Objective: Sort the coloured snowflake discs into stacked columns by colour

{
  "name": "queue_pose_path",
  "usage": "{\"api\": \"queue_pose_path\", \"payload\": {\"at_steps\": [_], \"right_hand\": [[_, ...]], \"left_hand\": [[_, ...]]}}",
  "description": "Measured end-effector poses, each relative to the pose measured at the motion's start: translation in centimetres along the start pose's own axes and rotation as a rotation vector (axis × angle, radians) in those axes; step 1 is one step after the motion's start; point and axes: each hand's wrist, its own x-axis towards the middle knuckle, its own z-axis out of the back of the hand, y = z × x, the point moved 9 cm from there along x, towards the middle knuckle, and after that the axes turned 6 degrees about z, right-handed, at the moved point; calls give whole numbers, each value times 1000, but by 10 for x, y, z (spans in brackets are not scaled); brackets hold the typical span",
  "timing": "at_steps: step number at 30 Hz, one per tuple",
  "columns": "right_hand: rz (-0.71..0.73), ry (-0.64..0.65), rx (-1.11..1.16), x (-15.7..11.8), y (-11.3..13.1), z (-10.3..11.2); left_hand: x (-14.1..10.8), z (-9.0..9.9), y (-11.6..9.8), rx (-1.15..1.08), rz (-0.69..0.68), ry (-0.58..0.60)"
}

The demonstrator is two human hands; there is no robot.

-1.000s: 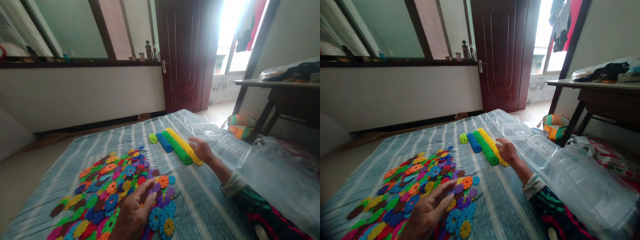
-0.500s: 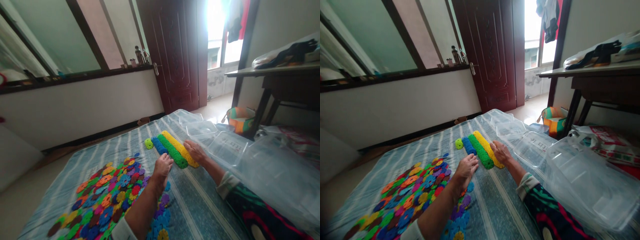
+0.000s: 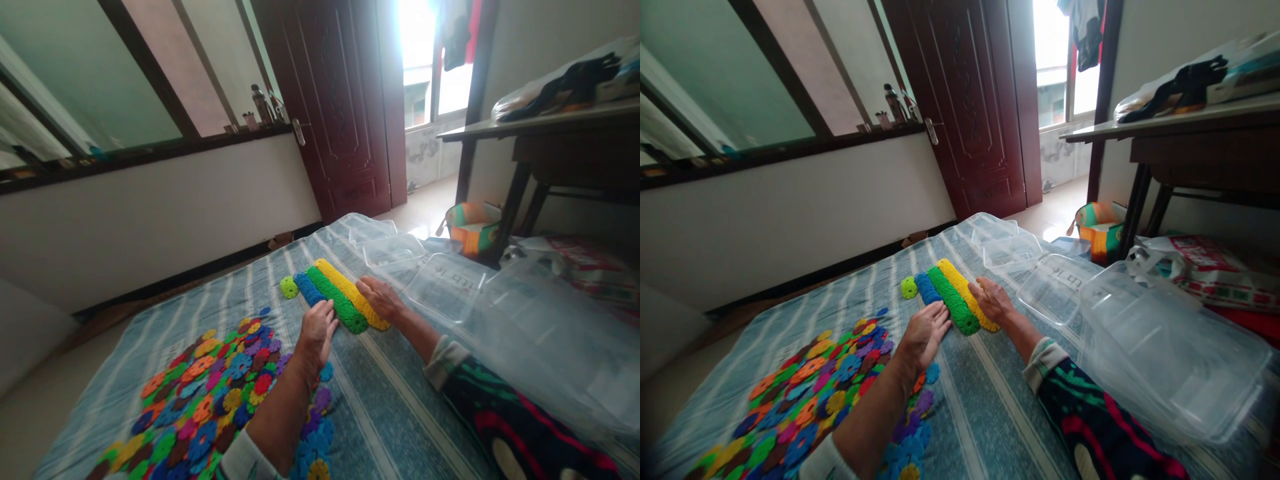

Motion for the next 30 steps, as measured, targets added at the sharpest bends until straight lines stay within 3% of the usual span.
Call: {"api": "queue_pose_path", "payload": {"at_steps": [23, 30], "right_hand": [[-16, -1, 22, -2, -6, -3], [-3, -9, 18, -2, -4, -3]], "left_hand": [[6, 1, -4, 42, 60, -13], [-5, 7, 3, 3, 48, -29]]}}
